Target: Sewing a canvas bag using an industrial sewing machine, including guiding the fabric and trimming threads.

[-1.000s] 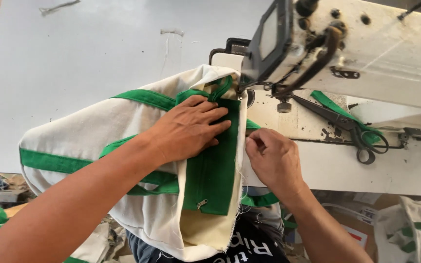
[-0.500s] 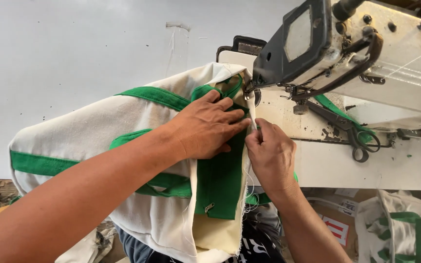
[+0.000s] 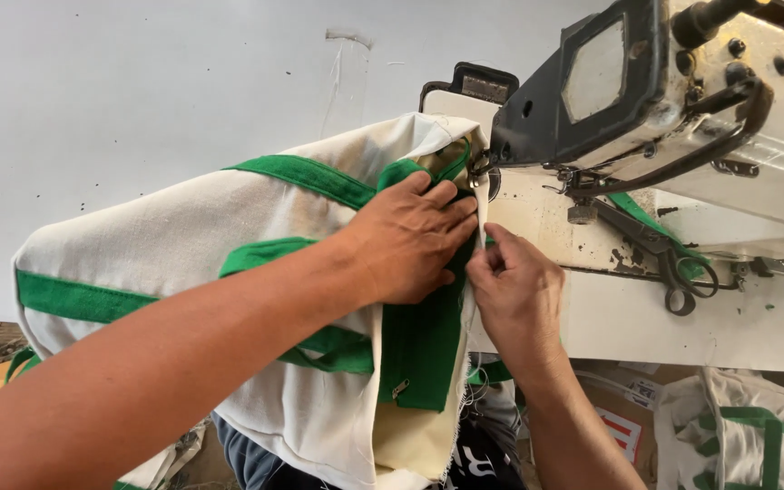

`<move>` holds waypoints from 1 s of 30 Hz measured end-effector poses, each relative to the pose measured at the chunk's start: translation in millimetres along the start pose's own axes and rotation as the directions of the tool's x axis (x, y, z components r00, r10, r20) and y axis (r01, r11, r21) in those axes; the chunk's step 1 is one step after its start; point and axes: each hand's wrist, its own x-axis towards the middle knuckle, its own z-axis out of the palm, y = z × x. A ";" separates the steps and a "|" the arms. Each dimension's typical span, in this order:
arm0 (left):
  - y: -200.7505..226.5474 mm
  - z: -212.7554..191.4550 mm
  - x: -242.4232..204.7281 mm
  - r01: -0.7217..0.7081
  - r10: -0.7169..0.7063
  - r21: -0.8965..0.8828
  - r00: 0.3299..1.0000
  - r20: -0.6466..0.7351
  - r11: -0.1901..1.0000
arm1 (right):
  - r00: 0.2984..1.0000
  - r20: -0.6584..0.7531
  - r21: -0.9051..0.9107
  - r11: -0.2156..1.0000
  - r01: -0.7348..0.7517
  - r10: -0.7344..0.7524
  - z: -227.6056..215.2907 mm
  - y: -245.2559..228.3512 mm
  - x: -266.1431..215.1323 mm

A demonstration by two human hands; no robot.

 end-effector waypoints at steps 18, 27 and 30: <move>-29.2 -61.6 9.7 0.072 -0.163 0.269 0.927 0.337 0.961 | 0.968 0.071 -0.327 0.911 0.250 -0.240 16.7 3.7 -26.3; -68.2 -57.4 -20.5 0.137 -0.139 0.051 0.989 0.041 0.989 | 0.897 -0.023 -0.390 0.830 0.398 -0.441 2.1 1.9 -17.9; -64.0 -54.5 -22.5 0.250 -0.252 0.034 0.959 0.128 0.968 | 0.912 -0.024 -0.385 0.846 0.370 -0.410 1.2 1.9 -20.1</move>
